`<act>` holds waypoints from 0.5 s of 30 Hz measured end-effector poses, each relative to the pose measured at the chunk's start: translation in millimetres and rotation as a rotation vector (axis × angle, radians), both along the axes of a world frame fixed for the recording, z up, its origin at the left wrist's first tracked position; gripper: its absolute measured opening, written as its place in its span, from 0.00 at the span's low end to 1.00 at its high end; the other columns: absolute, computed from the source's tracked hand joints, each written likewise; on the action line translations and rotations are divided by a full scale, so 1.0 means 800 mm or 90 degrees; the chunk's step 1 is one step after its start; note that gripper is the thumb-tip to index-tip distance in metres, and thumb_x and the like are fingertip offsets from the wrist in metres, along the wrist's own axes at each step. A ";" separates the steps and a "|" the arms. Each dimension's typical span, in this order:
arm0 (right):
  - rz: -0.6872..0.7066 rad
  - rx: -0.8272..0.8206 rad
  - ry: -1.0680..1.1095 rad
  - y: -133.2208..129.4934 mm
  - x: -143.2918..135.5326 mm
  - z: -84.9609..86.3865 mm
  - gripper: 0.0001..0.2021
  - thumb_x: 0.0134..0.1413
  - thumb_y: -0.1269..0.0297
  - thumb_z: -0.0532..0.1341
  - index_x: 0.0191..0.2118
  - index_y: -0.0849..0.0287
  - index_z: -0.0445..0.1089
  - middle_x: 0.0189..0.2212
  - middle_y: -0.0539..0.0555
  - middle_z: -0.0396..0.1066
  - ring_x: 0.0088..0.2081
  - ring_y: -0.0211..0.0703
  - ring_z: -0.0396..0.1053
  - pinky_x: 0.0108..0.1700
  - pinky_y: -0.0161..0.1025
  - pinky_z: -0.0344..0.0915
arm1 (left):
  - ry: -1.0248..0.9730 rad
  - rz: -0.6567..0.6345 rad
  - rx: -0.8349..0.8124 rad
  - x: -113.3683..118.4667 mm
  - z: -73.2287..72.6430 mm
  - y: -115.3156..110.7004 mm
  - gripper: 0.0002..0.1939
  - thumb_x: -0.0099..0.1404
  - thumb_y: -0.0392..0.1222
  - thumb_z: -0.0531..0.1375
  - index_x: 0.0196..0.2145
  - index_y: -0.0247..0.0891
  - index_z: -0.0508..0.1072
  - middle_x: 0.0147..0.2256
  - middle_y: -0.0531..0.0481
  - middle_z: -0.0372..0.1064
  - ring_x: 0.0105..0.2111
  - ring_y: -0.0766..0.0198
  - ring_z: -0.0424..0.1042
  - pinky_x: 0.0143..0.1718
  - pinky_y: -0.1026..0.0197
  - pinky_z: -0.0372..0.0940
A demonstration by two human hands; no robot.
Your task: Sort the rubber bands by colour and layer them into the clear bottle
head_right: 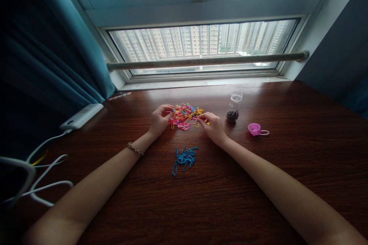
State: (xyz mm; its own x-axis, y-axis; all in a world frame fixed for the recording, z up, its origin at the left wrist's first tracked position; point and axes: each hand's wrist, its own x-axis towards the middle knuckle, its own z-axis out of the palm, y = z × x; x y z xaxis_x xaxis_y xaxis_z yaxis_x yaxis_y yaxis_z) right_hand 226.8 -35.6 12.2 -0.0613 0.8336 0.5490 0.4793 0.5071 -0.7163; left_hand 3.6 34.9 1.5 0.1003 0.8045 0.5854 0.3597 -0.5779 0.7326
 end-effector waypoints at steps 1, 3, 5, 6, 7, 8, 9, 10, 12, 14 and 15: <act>0.056 -0.024 0.006 -0.007 -0.007 0.006 0.11 0.53 0.58 0.58 0.30 0.60 0.71 0.27 0.53 0.70 0.29 0.40 0.66 0.32 0.35 0.61 | 0.009 -0.005 0.017 0.000 0.001 -0.001 0.05 0.55 0.40 0.59 0.30 0.35 0.70 0.35 0.47 0.68 0.36 0.64 0.70 0.36 0.62 0.68; 0.197 -0.059 -0.010 -0.021 -0.020 0.018 0.12 0.53 0.58 0.58 0.30 0.61 0.71 0.26 0.52 0.70 0.29 0.38 0.65 0.32 0.34 0.61 | 0.023 -0.011 0.042 0.000 0.004 -0.003 0.05 0.56 0.40 0.59 0.28 0.36 0.72 0.35 0.47 0.68 0.37 0.63 0.69 0.35 0.62 0.68; 0.359 -0.074 -0.076 -0.035 -0.030 0.027 0.11 0.52 0.59 0.59 0.29 0.62 0.72 0.25 0.52 0.69 0.28 0.36 0.64 0.32 0.33 0.61 | 0.032 -0.018 0.051 0.001 0.004 -0.004 0.06 0.56 0.41 0.58 0.28 0.36 0.73 0.35 0.47 0.69 0.37 0.63 0.69 0.34 0.62 0.68; 0.425 -0.076 -0.112 -0.040 -0.033 0.030 0.10 0.52 0.59 0.59 0.29 0.62 0.72 0.24 0.52 0.69 0.28 0.36 0.64 0.32 0.32 0.60 | 0.038 -0.021 0.053 0.000 0.004 -0.004 0.06 0.57 0.41 0.58 0.28 0.36 0.73 0.35 0.48 0.69 0.36 0.63 0.70 0.34 0.62 0.68; 0.468 -0.076 -0.141 -0.043 -0.034 0.031 0.10 0.51 0.60 0.60 0.30 0.61 0.73 0.24 0.52 0.69 0.28 0.36 0.64 0.32 0.32 0.60 | 0.046 -0.021 0.056 0.000 0.003 -0.004 0.06 0.57 0.41 0.58 0.29 0.37 0.73 0.34 0.48 0.70 0.36 0.63 0.70 0.34 0.62 0.67; 0.480 -0.076 -0.157 -0.044 -0.034 0.030 0.10 0.51 0.60 0.60 0.30 0.61 0.73 0.25 0.52 0.69 0.28 0.35 0.64 0.32 0.32 0.60 | 0.057 -0.018 0.059 0.000 0.003 -0.004 0.06 0.57 0.41 0.59 0.29 0.37 0.73 0.33 0.48 0.70 0.35 0.63 0.70 0.35 0.61 0.67; 0.462 -0.073 -0.160 -0.043 -0.033 0.028 0.10 0.52 0.60 0.59 0.30 0.61 0.73 0.25 0.52 0.69 0.27 0.35 0.64 0.31 0.31 0.59 | 0.068 -0.014 0.062 0.000 0.003 -0.004 0.06 0.56 0.41 0.59 0.29 0.37 0.74 0.32 0.48 0.71 0.34 0.63 0.70 0.36 0.61 0.67; 0.416 -0.068 -0.150 -0.041 -0.031 0.025 0.10 0.53 0.60 0.59 0.30 0.62 0.73 0.24 0.52 0.69 0.26 0.35 0.63 0.30 0.31 0.59 | 0.081 -0.015 0.067 0.000 0.003 -0.005 0.06 0.56 0.41 0.59 0.29 0.37 0.74 0.31 0.48 0.71 0.33 0.63 0.70 0.36 0.60 0.66; 0.288 -0.055 -0.114 -0.030 -0.024 0.017 0.12 0.54 0.61 0.57 0.28 0.62 0.73 0.23 0.52 0.68 0.25 0.35 0.62 0.28 0.31 0.57 | 0.104 -0.040 0.076 0.002 0.006 -0.011 0.06 0.55 0.41 0.60 0.29 0.36 0.74 0.29 0.48 0.71 0.32 0.63 0.70 0.37 0.60 0.66; 0.168 -0.040 -0.077 -0.016 -0.015 0.007 0.13 0.54 0.61 0.56 0.27 0.63 0.72 0.23 0.52 0.69 0.26 0.36 0.63 0.29 0.32 0.58 | 0.124 -0.105 0.087 0.008 0.013 -0.022 0.05 0.56 0.40 0.60 0.28 0.35 0.73 0.29 0.47 0.71 0.32 0.63 0.70 0.37 0.60 0.65; 0.119 -0.034 -0.063 -0.009 -0.011 0.003 0.13 0.54 0.61 0.56 0.27 0.63 0.72 0.23 0.53 0.69 0.27 0.37 0.64 0.30 0.33 0.58 | 0.134 -0.148 0.092 0.013 0.016 -0.030 0.05 0.56 0.39 0.60 0.28 0.35 0.73 0.29 0.47 0.71 0.31 0.63 0.70 0.36 0.60 0.65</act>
